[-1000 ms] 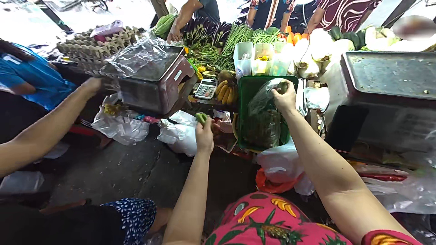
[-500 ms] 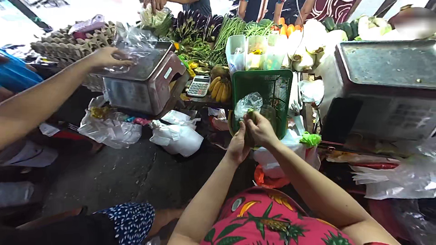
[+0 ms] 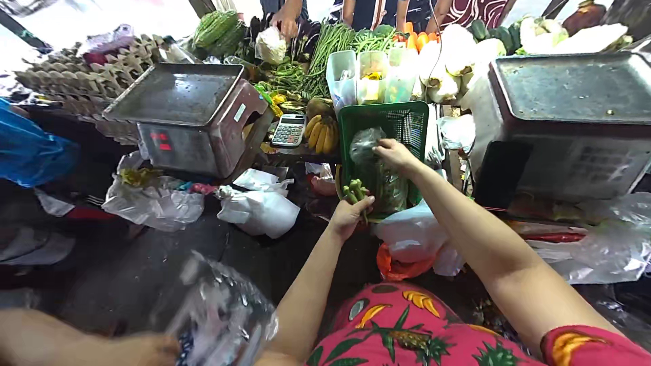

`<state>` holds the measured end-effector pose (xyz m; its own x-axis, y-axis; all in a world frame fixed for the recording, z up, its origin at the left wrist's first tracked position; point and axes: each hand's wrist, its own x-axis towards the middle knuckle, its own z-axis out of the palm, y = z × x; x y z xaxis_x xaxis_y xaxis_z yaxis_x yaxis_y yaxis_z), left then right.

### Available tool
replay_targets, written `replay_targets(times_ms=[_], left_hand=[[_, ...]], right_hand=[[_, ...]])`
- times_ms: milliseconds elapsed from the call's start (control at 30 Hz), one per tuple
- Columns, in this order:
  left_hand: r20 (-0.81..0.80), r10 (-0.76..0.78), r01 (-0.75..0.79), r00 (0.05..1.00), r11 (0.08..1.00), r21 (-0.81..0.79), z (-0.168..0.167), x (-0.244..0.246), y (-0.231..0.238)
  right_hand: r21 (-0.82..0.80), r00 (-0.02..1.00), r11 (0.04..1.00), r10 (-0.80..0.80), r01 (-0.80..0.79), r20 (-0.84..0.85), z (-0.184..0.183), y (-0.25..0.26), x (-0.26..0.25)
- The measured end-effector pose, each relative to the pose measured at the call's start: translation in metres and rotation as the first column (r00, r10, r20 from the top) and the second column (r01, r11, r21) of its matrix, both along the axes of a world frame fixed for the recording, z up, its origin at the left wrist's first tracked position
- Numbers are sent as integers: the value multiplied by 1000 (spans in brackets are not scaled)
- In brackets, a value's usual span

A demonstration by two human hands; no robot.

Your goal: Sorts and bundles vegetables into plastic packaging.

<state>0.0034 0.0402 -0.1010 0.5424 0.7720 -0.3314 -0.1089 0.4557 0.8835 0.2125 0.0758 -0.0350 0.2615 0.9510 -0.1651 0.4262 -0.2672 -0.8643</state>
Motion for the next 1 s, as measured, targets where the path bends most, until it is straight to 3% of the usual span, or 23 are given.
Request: replay_targets(times_ms=[67, 133, 300, 500, 600, 733, 867, 1000], left_hand=[[-64, 59, -56, 996, 998, 39, -11, -13, -4], [-152, 107, -98, 983, 993, 68, -21, -27, -9], [-346, 146, -108, 927, 986, 127, -38, -61, -30], [-400, 237, -170, 885, 966, 195, -37, -73, -46], [-495, 206, -54, 844, 951, 303, -24, -57, -41], [-588, 108, 257, 802, 825, 503, -9, -12, -13], [-721, -30, 542, 692, 681, 492, -2, 40, 28], [-758, 23, 537, 652, 691, 483, -10, 69, 52]], right_hand=[[58, 965, 964, -259, 260, -35, -5, 24, 16], [105, 913, 908, -407, 406, -15, -8, 40, 31], [138, 838, 935, -354, 327, 416, -11, 35, 16], [278, 896, 943, -276, 182, 349, -24, -12, 6], [276, 854, 956, -226, 102, 469, -46, -54, -3], [-103, 802, 995, 71, -12, 593, -70, -67, -19], [2, 762, 1000, 13, -19, 647, -81, -67, -23], [4, 774, 997, 57, -77, 630, -83, -63, -7]])
